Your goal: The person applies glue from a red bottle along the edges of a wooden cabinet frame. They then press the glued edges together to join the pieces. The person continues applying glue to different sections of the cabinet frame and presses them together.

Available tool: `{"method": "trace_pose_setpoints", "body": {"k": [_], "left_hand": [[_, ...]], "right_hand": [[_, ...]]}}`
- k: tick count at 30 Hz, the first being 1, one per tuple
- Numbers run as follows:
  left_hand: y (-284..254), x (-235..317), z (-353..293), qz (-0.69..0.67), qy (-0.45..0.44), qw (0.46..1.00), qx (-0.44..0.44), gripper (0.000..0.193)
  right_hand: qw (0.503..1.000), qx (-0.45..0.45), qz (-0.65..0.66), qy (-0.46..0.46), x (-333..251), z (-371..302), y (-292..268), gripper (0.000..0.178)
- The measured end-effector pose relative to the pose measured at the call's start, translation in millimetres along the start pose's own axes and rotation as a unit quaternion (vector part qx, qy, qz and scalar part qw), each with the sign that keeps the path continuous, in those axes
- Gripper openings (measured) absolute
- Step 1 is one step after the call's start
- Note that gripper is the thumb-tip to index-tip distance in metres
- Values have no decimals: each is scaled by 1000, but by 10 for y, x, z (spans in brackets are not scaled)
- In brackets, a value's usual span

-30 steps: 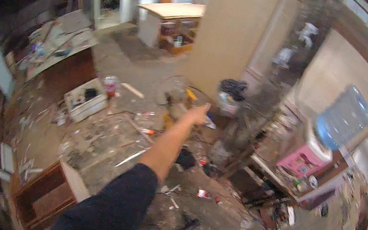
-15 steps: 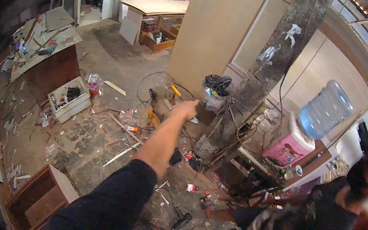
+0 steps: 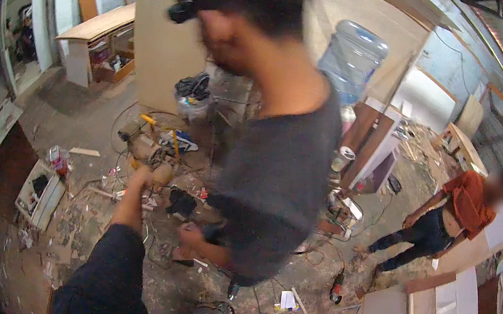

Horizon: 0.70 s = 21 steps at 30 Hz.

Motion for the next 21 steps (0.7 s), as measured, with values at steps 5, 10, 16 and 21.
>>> {"method": "trace_pose_setpoints", "body": {"k": [5, 10, 16, 21], "left_hand": [[1520, -79, -1384, -11, 88, 995, -39, 41], [2443, 1106, -3168, -71, 317, 935, -144, 33], [2703, 1763, -3662, 4, 458, 868, -190, 26], [2752, 2353, -3144, 71, 505, 833, -215, 22]], "right_hand": [[997, -51, 57, -4, -59, 87, 39, 31], [995, 21, -58, -73, 129, 629, 380, 29], [998, 50, 39, -30, -182, 1196, 819, 41], [974, 64, 132, -175, -1144, 1188, 313, 36]]}}
Point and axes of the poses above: each hand's wrist, its own z-axis towards the middle knuckle, its own y-axis out of the palm, x = y × z, the point moved 9 cm from there along z, towards the middle knuckle, and after that the axes turned 15 degrees about x, right-handed, at the moved point
